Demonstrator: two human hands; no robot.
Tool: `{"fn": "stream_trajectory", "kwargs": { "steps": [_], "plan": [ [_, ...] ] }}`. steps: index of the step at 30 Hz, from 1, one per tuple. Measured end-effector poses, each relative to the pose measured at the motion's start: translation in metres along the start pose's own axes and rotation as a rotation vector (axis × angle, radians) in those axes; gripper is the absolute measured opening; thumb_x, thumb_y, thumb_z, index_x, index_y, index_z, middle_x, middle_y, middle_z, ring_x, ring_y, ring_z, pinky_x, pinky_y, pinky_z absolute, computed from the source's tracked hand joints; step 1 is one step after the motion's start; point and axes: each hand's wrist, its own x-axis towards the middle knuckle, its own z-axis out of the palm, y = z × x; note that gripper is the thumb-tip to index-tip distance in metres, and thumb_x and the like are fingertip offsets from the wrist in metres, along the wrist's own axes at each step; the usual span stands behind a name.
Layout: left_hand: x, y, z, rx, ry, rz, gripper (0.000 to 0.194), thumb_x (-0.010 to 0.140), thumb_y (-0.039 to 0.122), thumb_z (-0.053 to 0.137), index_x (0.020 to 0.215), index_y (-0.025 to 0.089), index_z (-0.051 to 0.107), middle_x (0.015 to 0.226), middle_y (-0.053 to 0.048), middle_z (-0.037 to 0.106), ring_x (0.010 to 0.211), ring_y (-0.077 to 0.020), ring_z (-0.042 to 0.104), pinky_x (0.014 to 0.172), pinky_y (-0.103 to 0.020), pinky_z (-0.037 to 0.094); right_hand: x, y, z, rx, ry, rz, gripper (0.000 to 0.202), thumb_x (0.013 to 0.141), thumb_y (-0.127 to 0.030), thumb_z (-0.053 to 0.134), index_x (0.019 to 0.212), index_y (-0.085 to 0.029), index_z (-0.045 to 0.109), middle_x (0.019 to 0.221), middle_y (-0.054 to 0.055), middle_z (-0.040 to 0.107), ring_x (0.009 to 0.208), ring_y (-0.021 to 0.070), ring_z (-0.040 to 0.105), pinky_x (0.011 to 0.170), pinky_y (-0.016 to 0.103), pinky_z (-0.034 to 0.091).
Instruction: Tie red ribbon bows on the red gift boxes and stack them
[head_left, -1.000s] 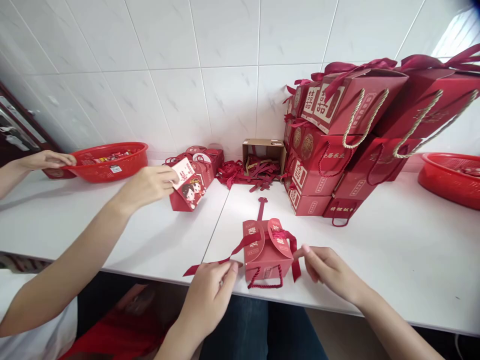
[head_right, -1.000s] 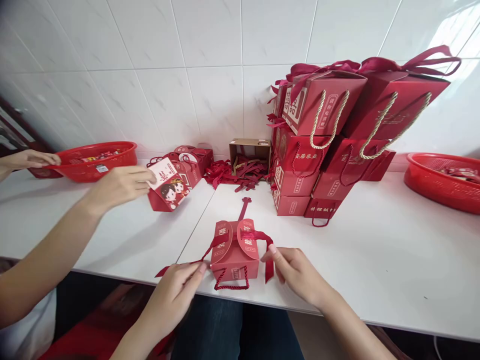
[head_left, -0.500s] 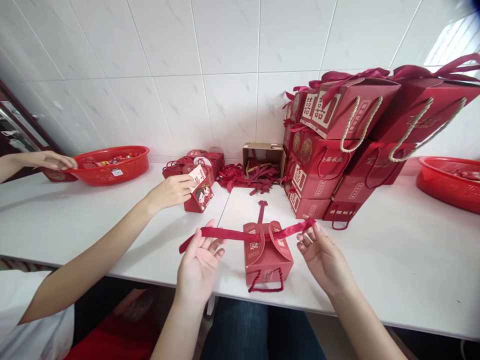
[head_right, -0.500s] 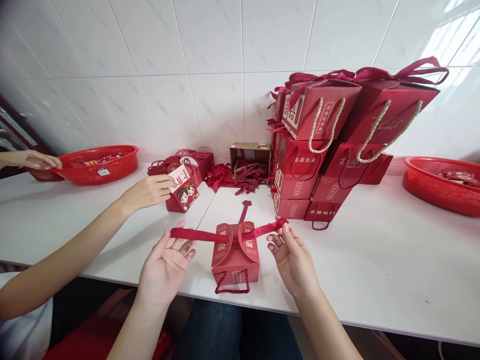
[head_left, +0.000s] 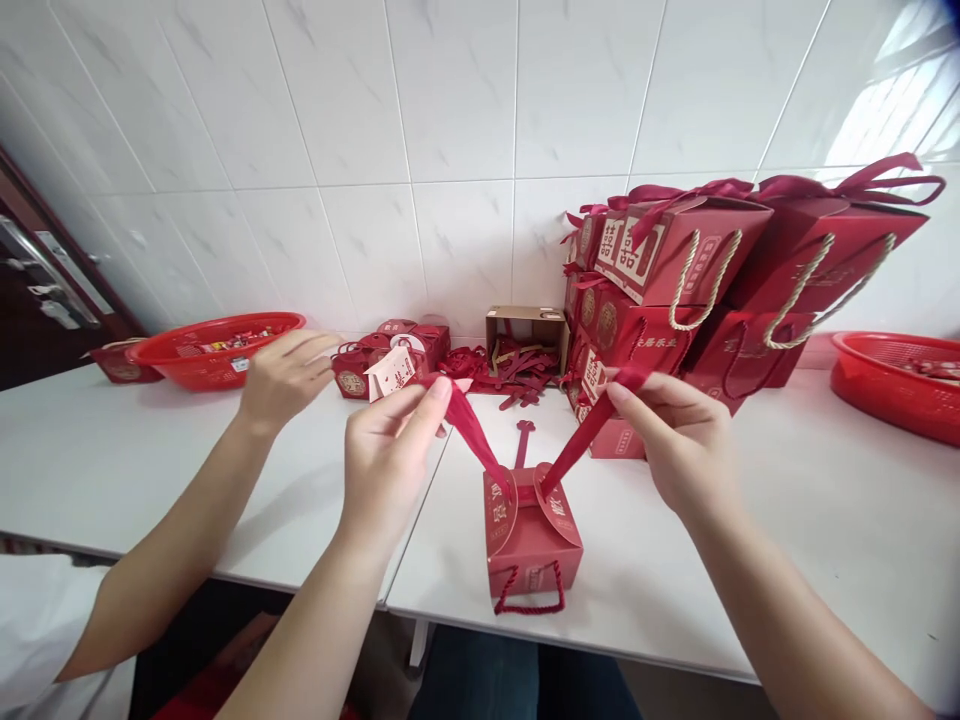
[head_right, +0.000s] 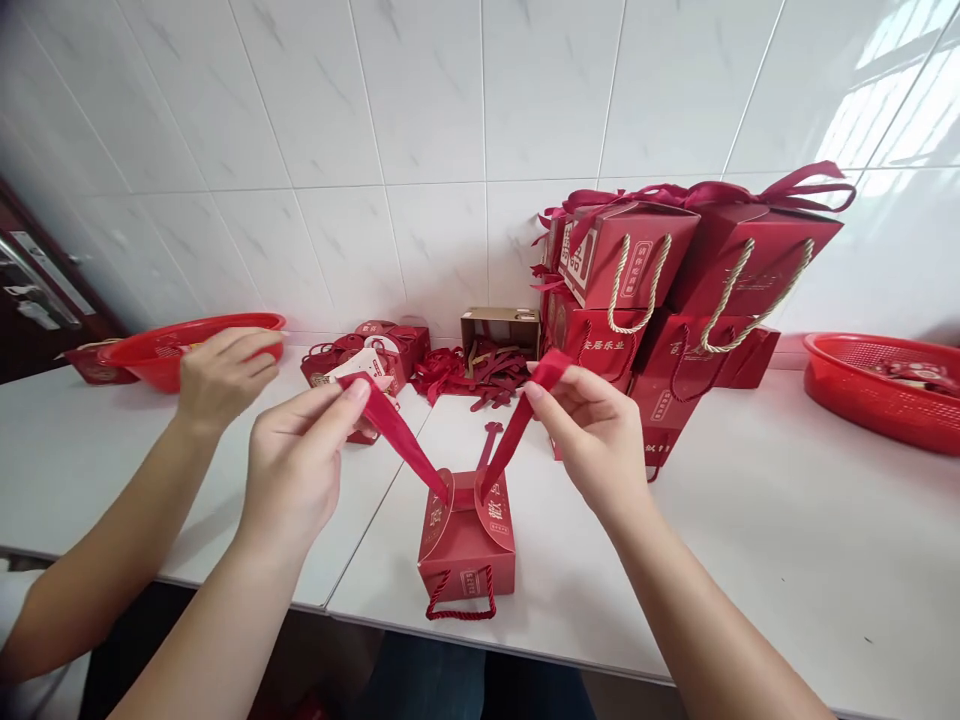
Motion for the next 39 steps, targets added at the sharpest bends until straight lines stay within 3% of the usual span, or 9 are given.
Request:
{"fn": "stream_trajectory", "kwargs": {
  "steps": [3,6,10,16,22,26,30,33,39],
  "plan": [
    [0.007,0.011,0.011,0.02,-0.052,0.007,0.009,0.076,0.032,0.072,0.076,0.023,0.075,0.06,0.001,0.053,0.056,-0.01,0.044,0.051,-0.024,0.035,0.009,-0.016,0.01,-0.046,-0.036,-0.066,0.013,0.079,-0.034,0.07,0.078,-0.022,0.069,0.063,-0.002,0.061,0.059,0.0115,0.056,0.054,0.024,0.047],
    [0.013,0.019,0.019,0.008,-0.066,-0.012,0.016,0.078,0.034,0.069,0.089,0.025,0.076,0.057,0.002,0.05,0.049,-0.008,0.039,0.045,-0.024,0.029,0.017,-0.027,0.017,-0.01,-0.103,-0.111,0.014,0.081,-0.033,0.068,0.076,-0.021,0.071,0.071,0.0,0.067,0.067,0.0117,0.059,0.062,0.024,0.049],
    [0.02,0.024,0.026,-0.044,-0.095,-0.008,0.018,0.081,0.035,0.065,0.092,0.023,0.074,0.068,0.0,0.06,0.047,-0.0062,0.04,0.044,-0.024,0.03,0.025,-0.034,0.023,0.069,-0.131,-0.115,0.006,0.078,-0.028,0.072,0.075,-0.023,0.072,0.07,-0.002,0.067,0.064,0.0105,0.059,0.06,0.023,0.048],
    [0.026,0.027,0.03,-0.108,-0.111,0.043,0.018,0.084,0.035,0.061,0.091,0.022,0.072,0.079,-0.002,0.068,0.068,-0.0125,0.058,0.053,-0.022,0.041,0.031,-0.036,0.027,0.191,-0.238,-0.073,0.011,0.079,-0.032,0.07,0.073,-0.024,0.072,0.071,-0.002,0.067,0.066,0.0123,0.061,0.066,0.027,0.05],
    [0.023,0.023,0.027,-0.094,-0.174,0.011,0.02,0.085,0.035,0.061,0.095,0.02,0.07,0.082,-0.004,0.068,0.077,-0.0145,0.061,0.061,-0.022,0.046,0.032,-0.042,0.025,0.151,-0.203,-0.1,0.009,0.079,-0.031,0.071,0.073,-0.024,0.073,0.071,-0.002,0.067,0.069,0.0113,0.061,0.064,0.023,0.048],
    [0.023,0.031,0.027,-0.259,-0.391,0.012,0.022,0.093,0.031,0.048,0.087,0.02,0.065,0.078,-0.003,0.065,0.083,-0.0163,0.062,0.08,-0.029,0.049,0.036,-0.046,0.029,0.19,-0.28,-0.056,0.013,0.081,-0.032,0.068,0.077,-0.02,0.068,0.072,0.0,0.067,0.065,0.0126,0.064,0.066,0.027,0.052],
    [0.02,0.039,0.029,-0.074,-0.635,-0.038,0.023,0.091,0.033,0.05,0.077,0.02,0.063,0.057,0.003,0.051,0.058,-0.0117,0.051,0.062,-0.025,0.043,0.033,-0.052,0.034,0.109,-0.43,0.034,0.015,0.081,-0.03,0.067,0.087,-0.017,0.064,0.064,-0.001,0.064,0.046,0.0092,0.056,0.047,0.023,0.046],
    [0.013,0.038,0.03,0.186,-0.562,-0.02,0.023,0.087,0.033,0.056,0.071,0.019,0.063,0.057,0.002,0.05,0.057,-0.0116,0.047,0.055,-0.024,0.038,0.022,-0.053,0.033,0.027,-0.521,-0.106,0.012,0.082,-0.023,0.062,0.09,-0.016,0.069,0.069,0.0,0.063,0.061,0.0108,0.058,0.054,0.023,0.047],
    [0.006,0.029,0.029,0.233,-0.545,-0.05,0.013,0.082,0.024,0.055,0.072,0.02,0.063,0.068,-0.001,0.058,0.067,-0.0155,0.054,0.058,-0.026,0.042,0.008,-0.043,0.026,-0.025,-0.681,-0.343,0.021,0.083,-0.016,0.061,0.103,-0.019,0.069,0.086,0.004,0.06,0.073,0.012,0.057,0.061,0.025,0.049]
  ]
}}
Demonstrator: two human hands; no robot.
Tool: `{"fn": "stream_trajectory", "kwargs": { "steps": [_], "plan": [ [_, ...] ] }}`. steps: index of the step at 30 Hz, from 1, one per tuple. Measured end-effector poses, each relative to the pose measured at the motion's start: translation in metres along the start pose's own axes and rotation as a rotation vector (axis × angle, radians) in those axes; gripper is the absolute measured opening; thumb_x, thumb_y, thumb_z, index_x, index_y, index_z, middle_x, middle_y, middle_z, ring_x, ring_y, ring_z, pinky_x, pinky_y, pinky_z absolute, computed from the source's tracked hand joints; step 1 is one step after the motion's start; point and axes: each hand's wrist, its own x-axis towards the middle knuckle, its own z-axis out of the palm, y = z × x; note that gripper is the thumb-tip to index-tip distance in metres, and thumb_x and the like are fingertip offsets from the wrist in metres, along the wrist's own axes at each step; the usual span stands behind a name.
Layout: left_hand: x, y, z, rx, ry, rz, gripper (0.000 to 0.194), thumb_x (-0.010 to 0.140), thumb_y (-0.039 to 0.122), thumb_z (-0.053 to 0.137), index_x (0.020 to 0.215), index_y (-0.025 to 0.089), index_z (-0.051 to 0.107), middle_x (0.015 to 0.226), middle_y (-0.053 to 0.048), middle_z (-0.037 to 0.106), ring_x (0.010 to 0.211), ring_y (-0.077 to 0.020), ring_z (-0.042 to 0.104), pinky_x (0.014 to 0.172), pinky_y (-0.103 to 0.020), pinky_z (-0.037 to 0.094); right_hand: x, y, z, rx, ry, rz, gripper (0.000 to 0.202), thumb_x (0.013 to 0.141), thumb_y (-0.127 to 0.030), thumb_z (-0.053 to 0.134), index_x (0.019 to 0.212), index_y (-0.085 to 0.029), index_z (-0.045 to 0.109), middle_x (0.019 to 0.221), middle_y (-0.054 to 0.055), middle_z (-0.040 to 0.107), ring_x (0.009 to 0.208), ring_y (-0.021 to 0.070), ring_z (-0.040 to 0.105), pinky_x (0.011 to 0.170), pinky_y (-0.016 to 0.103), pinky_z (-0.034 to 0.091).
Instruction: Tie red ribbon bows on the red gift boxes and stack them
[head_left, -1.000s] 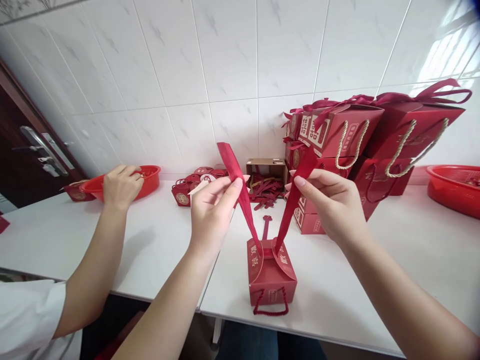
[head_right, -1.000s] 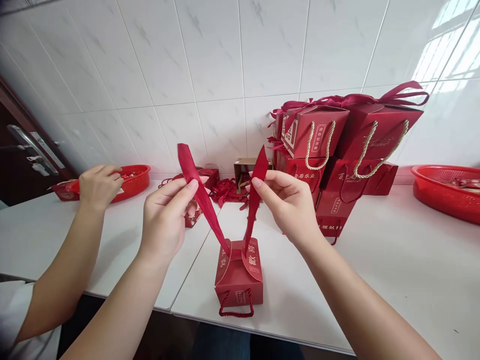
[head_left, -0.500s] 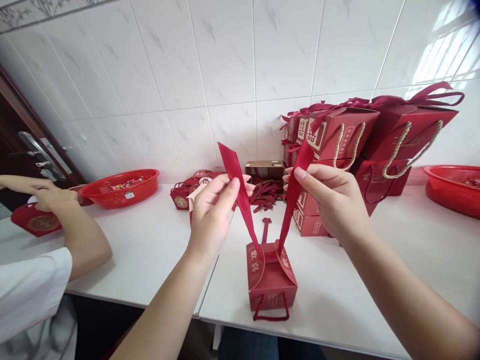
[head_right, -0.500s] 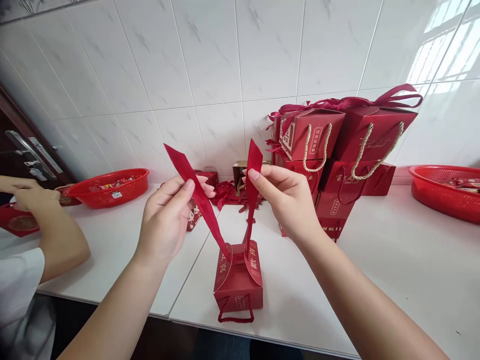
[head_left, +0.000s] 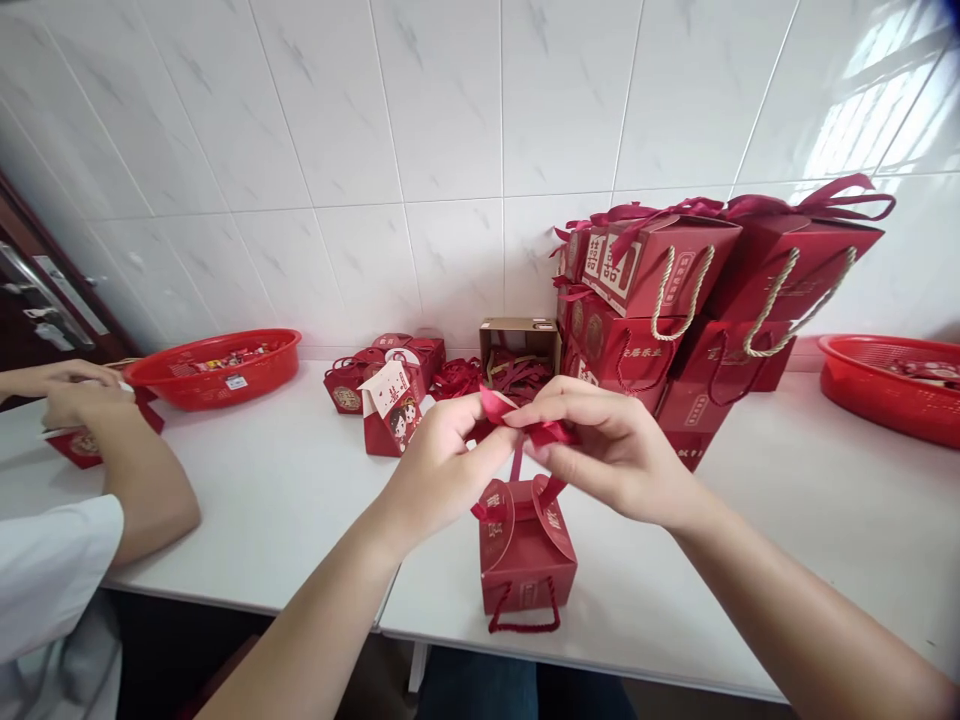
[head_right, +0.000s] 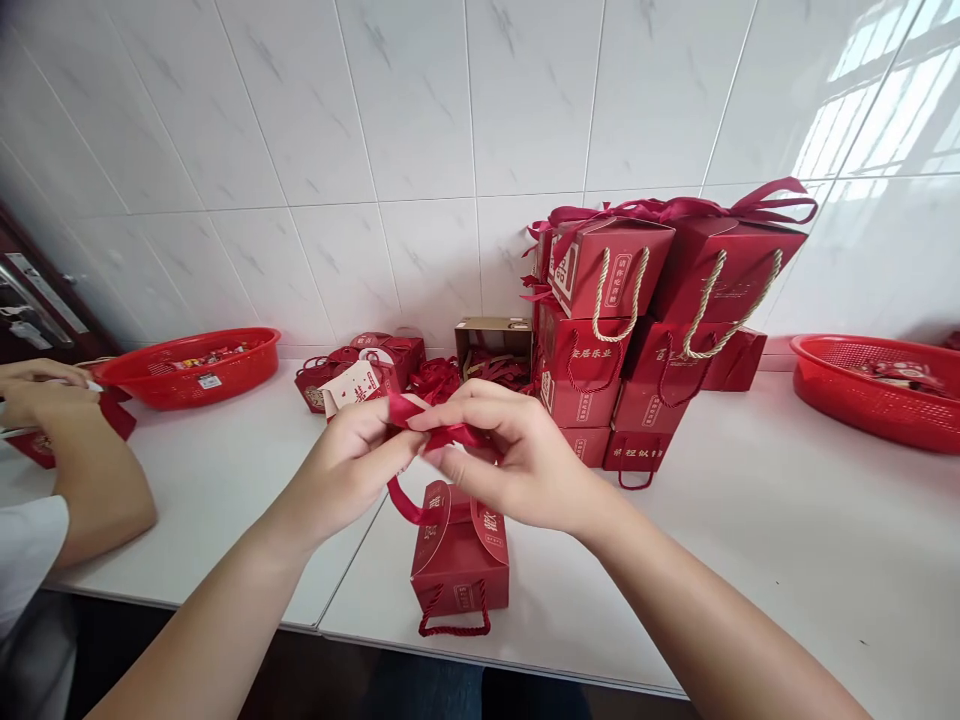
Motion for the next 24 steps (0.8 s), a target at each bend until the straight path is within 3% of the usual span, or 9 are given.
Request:
{"fn": "stream_trajectory", "kwargs": {
  "steps": [5,9,14,16,20,22,24],
  "plan": [
    [0.001,0.001,-0.007,-0.28,-0.046,-0.14,0.014,0.079,0.018,0.054,0.09,0.021,0.063,0.071,-0.001,0.061,0.061,-0.0129,0.053,0.056,-0.025,0.042,-0.001,0.009,-0.008,-0.068,-0.051,-0.084,0.018,0.091,-0.015,0.052,0.096,-0.021,0.068,0.086,0.003,0.06,0.08,0.0123,0.057,0.072,0.027,0.049],
    [0.002,-0.003,-0.012,-0.479,-0.034,-0.19,0.012,0.08,0.015,0.054,0.088,0.02,0.061,0.065,0.0,0.061,0.066,-0.0129,0.059,0.064,-0.024,0.045,-0.004,0.015,-0.015,-0.347,-0.149,-0.216,0.026,0.092,-0.009,0.043,0.1,-0.02,0.065,0.09,0.005,0.057,0.081,0.014,0.058,0.07,0.029,0.049],
    [-0.004,-0.003,-0.009,-0.503,-0.113,-0.125,0.013,0.086,0.019,0.052,0.094,0.021,0.063,0.076,-0.003,0.066,0.08,-0.0156,0.063,0.074,-0.026,0.049,-0.008,0.019,-0.012,-0.663,-0.034,-0.349,0.031,0.089,-0.004,0.042,0.103,-0.022,0.065,0.094,0.007,0.06,0.086,0.0171,0.06,0.072,0.034,0.048],
    [-0.009,-0.002,-0.006,-0.361,-0.027,-0.044,0.017,0.087,0.025,0.053,0.1,0.022,0.063,0.082,-0.004,0.067,0.084,-0.0174,0.063,0.076,-0.028,0.049,-0.01,0.019,-0.008,-0.639,0.044,-0.353,0.031,0.088,-0.006,0.047,0.105,-0.024,0.066,0.1,0.007,0.062,0.089,0.0186,0.061,0.074,0.035,0.049],
    [-0.021,-0.012,-0.006,0.223,0.351,0.207,0.022,0.084,0.029,0.06,0.105,0.025,0.064,0.088,-0.004,0.068,0.08,-0.0186,0.063,0.073,-0.029,0.049,-0.028,0.021,-0.005,-0.502,0.314,-0.203,0.03,0.087,-0.01,0.054,0.109,-0.027,0.067,0.102,0.006,0.065,0.093,0.0192,0.063,0.076,0.034,0.051],
    [-0.028,-0.024,-0.015,0.453,0.478,0.278,0.018,0.082,0.028,0.061,0.1,0.025,0.065,0.082,-0.003,0.066,0.074,-0.0169,0.061,0.071,-0.028,0.048,-0.046,0.025,-0.012,-0.511,0.432,-0.065,0.025,0.088,-0.013,0.055,0.105,-0.027,0.068,0.093,0.004,0.067,0.085,0.0175,0.064,0.071,0.031,0.051],
    [-0.036,-0.04,-0.031,0.59,0.512,0.248,0.013,0.081,0.028,0.061,0.094,0.024,0.064,0.07,0.0,0.057,0.065,-0.014,0.057,0.065,-0.025,0.046,-0.069,0.033,-0.025,-0.573,0.491,0.084,0.018,0.088,-0.019,0.056,0.1,-0.026,0.068,0.087,0.003,0.068,0.077,0.0169,0.064,0.066,0.029,0.05]
  ]
}}
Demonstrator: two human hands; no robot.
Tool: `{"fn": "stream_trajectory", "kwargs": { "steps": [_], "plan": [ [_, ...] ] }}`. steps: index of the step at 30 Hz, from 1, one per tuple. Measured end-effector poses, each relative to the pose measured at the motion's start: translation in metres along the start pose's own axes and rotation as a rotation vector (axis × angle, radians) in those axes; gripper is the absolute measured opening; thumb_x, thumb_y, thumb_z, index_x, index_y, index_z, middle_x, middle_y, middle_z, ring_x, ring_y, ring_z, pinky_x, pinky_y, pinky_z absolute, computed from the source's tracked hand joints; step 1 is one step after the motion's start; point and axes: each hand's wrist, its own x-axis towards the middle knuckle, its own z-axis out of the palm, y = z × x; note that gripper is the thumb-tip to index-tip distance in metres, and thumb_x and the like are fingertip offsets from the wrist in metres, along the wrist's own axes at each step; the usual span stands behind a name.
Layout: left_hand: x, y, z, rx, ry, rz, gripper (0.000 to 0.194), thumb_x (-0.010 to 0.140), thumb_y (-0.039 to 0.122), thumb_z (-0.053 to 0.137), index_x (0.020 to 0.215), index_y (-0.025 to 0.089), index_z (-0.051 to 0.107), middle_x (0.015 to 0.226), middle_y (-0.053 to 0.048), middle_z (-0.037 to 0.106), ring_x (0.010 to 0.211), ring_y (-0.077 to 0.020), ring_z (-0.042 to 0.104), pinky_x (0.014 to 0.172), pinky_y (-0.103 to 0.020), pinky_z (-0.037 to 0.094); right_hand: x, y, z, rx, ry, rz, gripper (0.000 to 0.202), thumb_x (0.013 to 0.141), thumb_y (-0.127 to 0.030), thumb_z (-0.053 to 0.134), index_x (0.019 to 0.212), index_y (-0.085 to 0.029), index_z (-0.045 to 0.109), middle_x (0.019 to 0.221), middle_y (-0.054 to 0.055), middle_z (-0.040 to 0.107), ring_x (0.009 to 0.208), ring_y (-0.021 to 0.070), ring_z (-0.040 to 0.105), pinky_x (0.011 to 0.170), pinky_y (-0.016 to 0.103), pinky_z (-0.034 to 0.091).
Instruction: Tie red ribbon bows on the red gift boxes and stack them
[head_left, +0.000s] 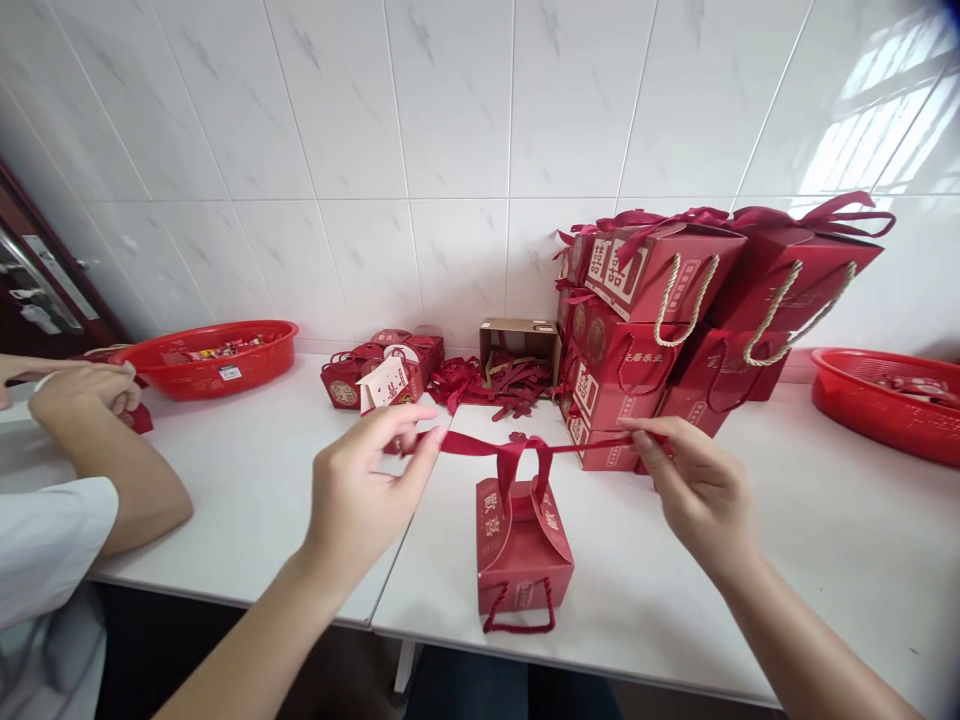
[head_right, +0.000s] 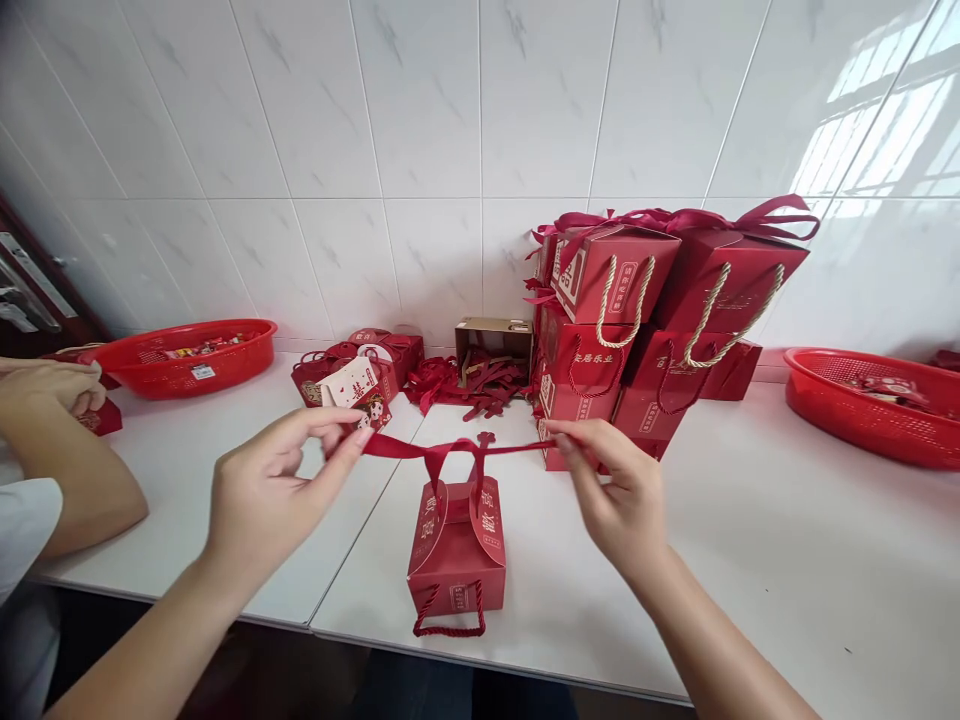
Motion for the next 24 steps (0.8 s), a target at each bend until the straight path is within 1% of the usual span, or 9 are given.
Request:
{"fn": "stream_trajectory", "kwargs": {
  "steps": [3,6,10,13,15,16,18,21,24],
  "plan": [
    [-0.015,-0.038,-0.016,0.145,-0.084,-0.062,0.011,0.08,0.027,0.055,0.089,0.024,0.062,0.061,0.003,0.044,0.055,-0.0115,0.048,0.052,-0.021,0.04,-0.024,0.034,-0.027,-0.168,0.003,0.15,0.015,0.087,-0.031,0.057,0.092,-0.023,0.069,0.086,0.004,0.07,0.077,0.0194,0.065,0.067,0.03,0.051],
    [-0.037,-0.072,-0.028,0.24,-0.23,-0.106,0.013,0.077,0.024,0.05,0.084,0.023,0.06,0.059,0.004,0.041,0.05,-0.0104,0.042,0.05,-0.02,0.038,-0.049,0.064,-0.052,-0.329,-0.004,0.31,0.022,0.085,-0.04,0.057,0.089,-0.023,0.069,0.082,0.005,0.071,0.077,0.0223,0.067,0.065,0.031,0.051],
    [-0.062,-0.095,-0.027,0.236,-0.493,-0.172,0.016,0.074,0.02,0.046,0.08,0.023,0.061,0.061,0.003,0.045,0.051,-0.0122,0.046,0.051,-0.022,0.041,-0.069,0.077,-0.062,-0.408,-0.098,0.424,0.023,0.084,-0.041,0.056,0.088,-0.023,0.07,0.082,0.006,0.072,0.072,0.0222,0.066,0.049,0.027,0.048],
    [-0.065,-0.091,-0.016,0.234,-0.503,-0.153,0.02,0.073,0.022,0.051,0.085,0.024,0.067,0.091,-0.006,0.059,0.083,-0.0219,0.058,0.072,-0.031,0.049,-0.066,0.068,-0.053,-0.401,-0.128,0.374,0.023,0.085,-0.039,0.054,0.091,-0.023,0.069,0.092,0.008,0.071,0.078,0.0232,0.065,0.045,0.027,0.046],
    [-0.062,-0.078,-0.006,0.201,-0.417,-0.145,0.017,0.075,0.028,0.056,0.087,0.024,0.067,0.109,-0.009,0.057,0.107,-0.0291,0.052,0.09,-0.041,0.045,-0.058,0.057,-0.042,-0.372,-0.062,0.261,0.022,0.087,-0.036,0.052,0.093,-0.022,0.068,0.1,0.01,0.068,0.089,0.0249,0.064,0.057,0.031,0.052],
    [-0.059,-0.07,-0.001,0.149,-0.391,-0.172,0.016,0.077,0.032,0.056,0.087,0.024,0.065,0.11,-0.009,0.056,0.11,-0.0294,0.051,0.095,-0.044,0.043,-0.054,0.051,-0.035,-0.339,-0.039,0.198,0.02,0.088,-0.033,0.052,0.094,-0.022,0.067,0.102,0.011,0.066,0.093,0.0253,0.064,0.065,0.034,0.053],
    [-0.053,-0.053,0.009,-0.024,-0.426,-0.287,0.017,0.082,0.037,0.053,0.088,0.023,0.06,0.105,-0.007,0.057,0.105,-0.0253,0.055,0.094,-0.042,0.045,-0.047,0.039,-0.019,-0.243,-0.067,0.111,0.017,0.088,-0.03,0.052,0.095,-0.023,0.066,0.098,0.01,0.066,0.093,0.0249,0.063,0.076,0.038,0.052],
    [-0.048,-0.03,0.024,-0.253,-0.519,-0.453,0.022,0.084,0.043,0.053,0.089,0.022,0.055,0.1,-0.005,0.058,0.1,-0.0226,0.058,0.089,-0.039,0.049,-0.04,0.027,0.008,-0.096,-0.263,0.161,0.02,0.092,-0.031,0.047,0.098,-0.021,0.063,0.09,0.009,0.068,0.085,0.0227,0.065,0.073,0.036,0.053],
    [-0.047,-0.02,0.036,-0.326,-0.577,-0.459,0.021,0.08,0.04,0.059,0.087,0.022,0.053,0.097,-0.005,0.057,0.098,-0.0227,0.057,0.087,-0.04,0.049,-0.038,0.019,0.033,-0.034,-0.457,0.245,0.029,0.096,-0.037,0.04,0.105,-0.019,0.06,0.096,0.011,0.069,0.09,0.0229,0.065,0.077,0.035,0.053]
  ]
}}
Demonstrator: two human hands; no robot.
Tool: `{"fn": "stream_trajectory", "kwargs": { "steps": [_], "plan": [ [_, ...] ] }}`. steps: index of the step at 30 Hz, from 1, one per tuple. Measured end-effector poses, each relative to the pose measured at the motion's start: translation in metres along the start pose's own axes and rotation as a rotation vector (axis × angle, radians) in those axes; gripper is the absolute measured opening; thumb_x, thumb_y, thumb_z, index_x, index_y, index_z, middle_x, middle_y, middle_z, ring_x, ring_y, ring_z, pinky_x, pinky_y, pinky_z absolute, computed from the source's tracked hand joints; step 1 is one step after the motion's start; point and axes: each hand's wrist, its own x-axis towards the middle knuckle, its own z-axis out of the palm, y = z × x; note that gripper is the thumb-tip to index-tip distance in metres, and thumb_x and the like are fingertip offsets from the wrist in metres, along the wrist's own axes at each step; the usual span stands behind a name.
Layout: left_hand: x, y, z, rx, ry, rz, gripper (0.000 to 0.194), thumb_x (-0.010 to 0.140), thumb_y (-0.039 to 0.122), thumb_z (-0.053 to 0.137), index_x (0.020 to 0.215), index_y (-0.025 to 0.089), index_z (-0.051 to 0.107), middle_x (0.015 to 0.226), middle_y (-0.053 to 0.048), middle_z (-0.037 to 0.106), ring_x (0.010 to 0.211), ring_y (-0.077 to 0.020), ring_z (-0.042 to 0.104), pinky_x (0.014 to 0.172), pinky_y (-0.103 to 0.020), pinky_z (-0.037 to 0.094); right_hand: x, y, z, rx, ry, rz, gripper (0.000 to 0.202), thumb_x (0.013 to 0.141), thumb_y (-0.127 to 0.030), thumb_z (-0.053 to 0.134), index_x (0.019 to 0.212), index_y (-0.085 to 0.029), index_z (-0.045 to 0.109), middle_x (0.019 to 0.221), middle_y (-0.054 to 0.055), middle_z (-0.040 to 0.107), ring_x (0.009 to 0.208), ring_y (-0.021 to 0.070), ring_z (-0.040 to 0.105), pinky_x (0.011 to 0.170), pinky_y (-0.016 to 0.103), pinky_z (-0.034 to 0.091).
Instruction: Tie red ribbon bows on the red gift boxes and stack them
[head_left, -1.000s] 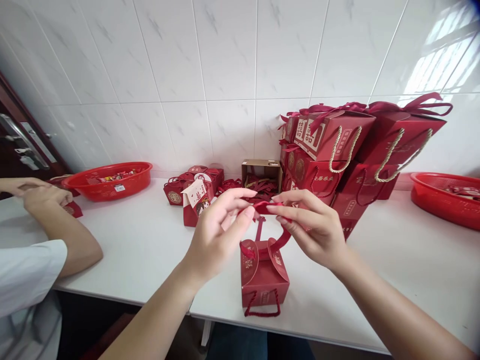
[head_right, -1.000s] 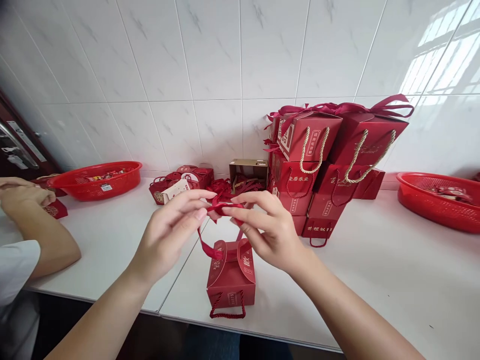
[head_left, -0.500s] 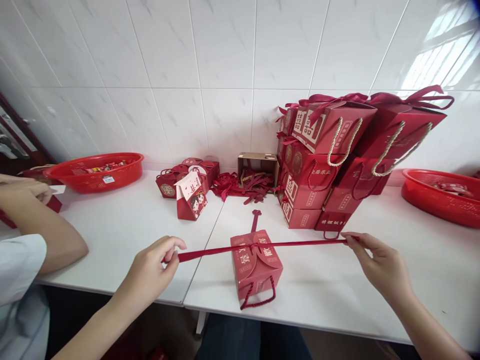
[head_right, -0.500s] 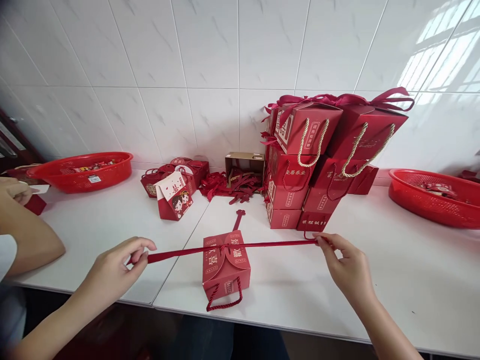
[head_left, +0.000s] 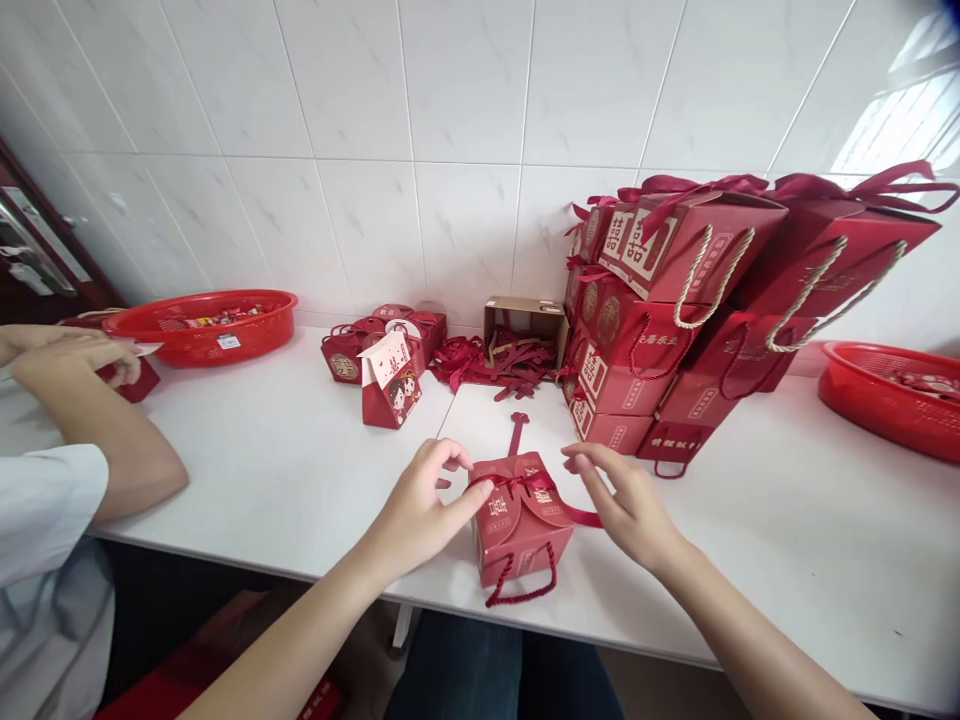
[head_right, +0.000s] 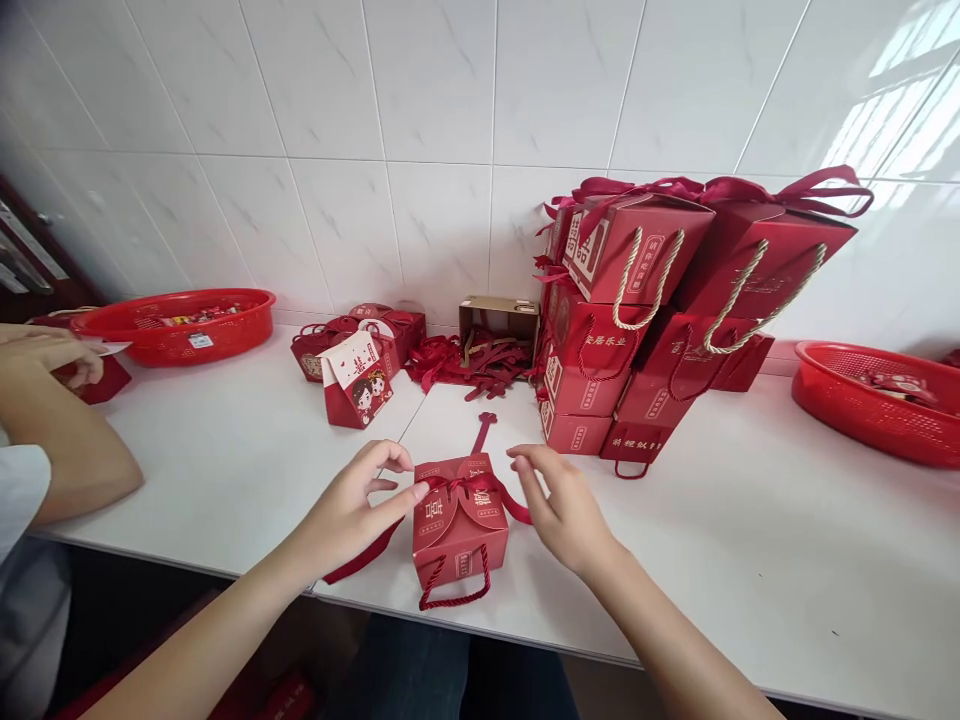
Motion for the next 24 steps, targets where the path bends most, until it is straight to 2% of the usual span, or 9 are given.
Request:
{"fn": "stream_trajectory", "kwargs": {
  "steps": [2,4,7,10,13,17,21,24],
  "plan": [
    [0.002,-0.001,0.006,0.017,-0.038,0.011,0.021,0.078,0.038,0.061,0.087,0.022,0.051,0.096,-0.004,0.055,0.095,-0.0223,0.056,0.086,-0.04,0.048,0.005,-0.005,0.009,0.026,-0.105,0.024,0.032,0.095,-0.04,0.04,0.11,-0.018,0.057,0.105,0.012,0.067,0.095,0.023,0.064,0.079,0.036,0.053],
    [0.003,-0.004,0.01,0.032,-0.064,-0.005,0.023,0.078,0.039,0.062,0.087,0.021,0.049,0.095,-0.004,0.053,0.093,-0.022,0.055,0.085,-0.04,0.048,0.007,-0.01,0.014,0.064,-0.18,0.053,0.035,0.094,-0.044,0.043,0.114,-0.018,0.054,0.109,0.012,0.064,0.091,0.0209,0.063,0.076,0.034,0.053],
    [0.004,-0.007,0.011,0.028,-0.084,-0.039,0.024,0.079,0.039,0.061,0.087,0.022,0.047,0.095,-0.004,0.053,0.093,-0.0217,0.054,0.085,-0.04,0.047,0.008,-0.017,0.012,0.056,-0.239,0.04,0.047,0.088,-0.048,0.053,0.123,-0.018,0.051,0.108,0.011,0.06,0.083,0.0185,0.062,0.074,0.034,0.053],
    [0.003,-0.008,0.01,0.009,-0.099,-0.048,0.024,0.079,0.04,0.061,0.087,0.022,0.047,0.096,-0.003,0.054,0.094,-0.0215,0.054,0.085,-0.038,0.046,0.011,-0.024,0.007,-0.029,-0.336,-0.02,0.066,0.08,-0.049,0.063,0.136,-0.02,0.046,0.101,0.01,0.059,0.083,0.0201,0.061,0.077,0.036,0.052],
    [0.003,-0.01,0.01,0.005,-0.102,-0.052,0.024,0.08,0.041,0.06,0.089,0.022,0.047,0.097,-0.004,0.053,0.094,-0.0215,0.054,0.083,-0.036,0.047,0.015,-0.028,0.003,-0.037,-0.434,-0.045,0.059,0.082,-0.043,0.061,0.135,-0.02,0.048,0.098,0.008,0.064,0.084,0.0209,0.062,0.078,0.035,0.05],
    [0.002,-0.013,0.013,0.004,-0.1,-0.038,0.023,0.08,0.039,0.059,0.089,0.022,0.047,0.097,-0.004,0.053,0.094,-0.021,0.053,0.082,-0.035,0.045,0.018,-0.032,0.004,0.0,-0.46,-0.032,0.045,0.085,-0.034,0.055,0.128,-0.021,0.052,0.101,0.008,0.067,0.08,0.0192,0.062,0.072,0.031,0.048],
    [0.003,-0.013,0.015,-0.002,-0.074,-0.07,0.026,0.078,0.038,0.06,0.089,0.022,0.044,0.093,-0.002,0.052,0.089,-0.019,0.053,0.075,-0.031,0.045,0.013,-0.029,0.006,-0.047,-0.436,0.005,0.054,0.086,-0.046,0.055,0.132,-0.021,0.045,0.105,0.009,0.065,0.084,0.0219,0.06,0.074,0.033,0.045],
    [0.002,-0.011,0.014,-0.015,-0.089,-0.149,0.033,0.077,0.045,0.062,0.087,0.022,0.04,0.086,0.001,0.051,0.079,-0.0159,0.052,0.071,-0.028,0.043,0.008,-0.022,0.007,0.004,-0.416,0.077,0.044,0.094,-0.045,0.039,0.133,-0.024,0.038,0.086,0.003,0.063,0.074,0.0181,0.056,0.07,0.032,0.042]
  ]
}}
